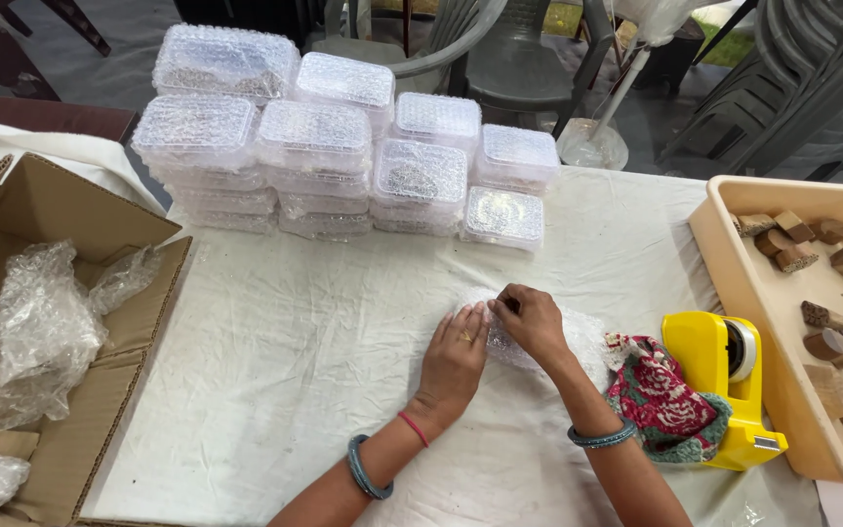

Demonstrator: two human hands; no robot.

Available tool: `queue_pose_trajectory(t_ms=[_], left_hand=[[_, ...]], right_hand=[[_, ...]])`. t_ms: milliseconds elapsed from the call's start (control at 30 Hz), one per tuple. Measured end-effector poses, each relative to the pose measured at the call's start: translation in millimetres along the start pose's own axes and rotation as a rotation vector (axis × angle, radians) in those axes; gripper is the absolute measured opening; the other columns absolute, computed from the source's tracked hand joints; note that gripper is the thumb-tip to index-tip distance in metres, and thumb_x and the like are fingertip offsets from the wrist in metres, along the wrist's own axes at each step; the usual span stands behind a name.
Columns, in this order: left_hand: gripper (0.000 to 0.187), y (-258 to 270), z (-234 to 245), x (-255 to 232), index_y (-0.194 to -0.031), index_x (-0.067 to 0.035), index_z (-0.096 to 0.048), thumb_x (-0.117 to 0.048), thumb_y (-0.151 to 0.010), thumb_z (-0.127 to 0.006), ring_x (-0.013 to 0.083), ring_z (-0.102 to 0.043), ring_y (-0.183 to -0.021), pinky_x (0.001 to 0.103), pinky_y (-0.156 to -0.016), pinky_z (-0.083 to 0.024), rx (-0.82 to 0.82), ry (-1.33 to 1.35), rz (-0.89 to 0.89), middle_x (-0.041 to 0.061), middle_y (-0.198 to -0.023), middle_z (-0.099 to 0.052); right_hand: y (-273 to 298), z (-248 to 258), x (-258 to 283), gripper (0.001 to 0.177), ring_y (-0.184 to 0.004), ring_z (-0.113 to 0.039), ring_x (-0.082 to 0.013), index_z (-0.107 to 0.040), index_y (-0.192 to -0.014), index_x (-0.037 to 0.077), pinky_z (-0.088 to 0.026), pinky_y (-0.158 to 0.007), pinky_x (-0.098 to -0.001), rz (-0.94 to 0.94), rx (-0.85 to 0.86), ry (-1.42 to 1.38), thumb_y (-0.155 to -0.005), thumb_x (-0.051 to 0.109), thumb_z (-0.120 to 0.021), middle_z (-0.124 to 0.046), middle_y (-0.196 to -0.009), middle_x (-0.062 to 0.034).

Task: The person wraps a small decorative item in bubble wrap and secures it with tape. They then wipe a small plastic container with a cloth, place the decorative item inside, and close the lid.

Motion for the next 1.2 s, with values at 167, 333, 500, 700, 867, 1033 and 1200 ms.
queue_pose_trajectory(t_ms=[167,333,500,700,867,1033,1200], left_hand=[[0.050,6.5,-17.1,39.9,-0.144,-0.002,-0.056,-0.021,-0.098,-0.063,0.0284,-0.050,-0.144,0.038,-0.119,-0.042,-0.116,0.537,0.268,0.015,-0.151,-0.056],[0.059,1.1,-17.9,39.4,-0.150,0.003,-0.049,-0.027,-0.101,-0.062,0.0349,-0.038,-0.149,0.043,-0.121,-0.035,-0.076,0.471,0.226,0.020,-0.157,-0.047],[0.066,-4.9,-3.7,20.3,-0.148,0.005,-0.047,-0.032,-0.097,-0.066,0.0328,-0.036,-0.151,0.044,-0.122,-0.031,-0.004,0.247,0.088,0.020,-0.158,-0.045],[0.083,-13.3,4.6,11.9,-0.148,0.008,-0.040,-0.040,-0.088,-0.072,0.0334,-0.031,-0.150,0.048,-0.123,-0.026,0.099,0.090,0.050,0.023,-0.156,-0.039],[0.097,-12.7,-4.7,10.9,-0.151,0.007,-0.036,-0.042,-0.080,-0.079,0.0336,-0.029,-0.149,0.049,-0.122,-0.025,0.145,0.118,0.070,0.023,-0.155,-0.037],[0.094,-14.3,-11.4,14.1,-0.149,0.009,-0.041,-0.039,-0.079,-0.081,0.0336,-0.033,-0.149,0.045,-0.122,-0.029,0.116,0.062,0.013,0.023,-0.155,-0.041],[0.083,-17.7,-7.4,11.2,-0.140,0.016,-0.048,-0.036,-0.084,-0.080,0.0355,-0.035,-0.149,0.046,-0.123,-0.030,0.143,-0.023,-0.114,0.026,-0.152,-0.044]], right_hand=[[5.6,2.1,5.9,0.027,-0.064,-0.068,-0.0227,-0.073,-0.084,0.007,-0.052,-0.062,-0.0386,0.018,-0.027,-0.021,-0.087,0.033,-0.074,-0.073,-0.074,-0.0083],[4.6,-1.2,4.3,0.027,-0.064,-0.068,-0.0222,-0.072,-0.082,0.007,-0.052,-0.062,-0.0386,-0.004,-0.006,-0.016,-0.088,0.033,-0.074,-0.072,-0.073,-0.0077],[13.3,3.8,8.4,0.023,-0.061,-0.066,-0.0176,-0.072,-0.085,0.007,-0.051,-0.058,-0.0342,0.032,-0.068,-0.097,-0.088,0.029,-0.078,-0.072,-0.076,-0.0056],[20.7,-2.5,4.8,0.022,-0.061,-0.067,-0.0120,-0.080,-0.109,0.013,-0.054,-0.058,-0.0314,0.264,-0.143,-0.072,-0.089,0.012,-0.072,-0.068,-0.105,-0.0022],[26.4,3.5,13.1,0.027,-0.061,-0.067,-0.0155,-0.080,-0.108,0.009,-0.056,-0.060,-0.0326,0.349,-0.133,-0.034,-0.088,0.003,-0.062,-0.068,-0.108,-0.0047],[25.7,2.5,9.0,0.031,-0.062,-0.067,-0.0175,-0.079,-0.107,0.005,-0.055,-0.062,-0.0333,0.368,-0.107,-0.064,-0.086,-0.001,-0.057,-0.069,-0.111,-0.0052],[25.4,14.6,16.6,0.023,-0.065,-0.069,-0.0199,-0.077,-0.108,0.004,-0.056,-0.063,-0.0348,0.382,-0.057,-0.122,-0.089,0.011,-0.067,-0.068,-0.125,-0.0086]])
Point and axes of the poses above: each hand's wrist, its own y-axis away from the middle knuckle, its own z-axis out of the back of the hand, x = y × z, the point moved 2 cm from there along -y, towards the middle knuckle
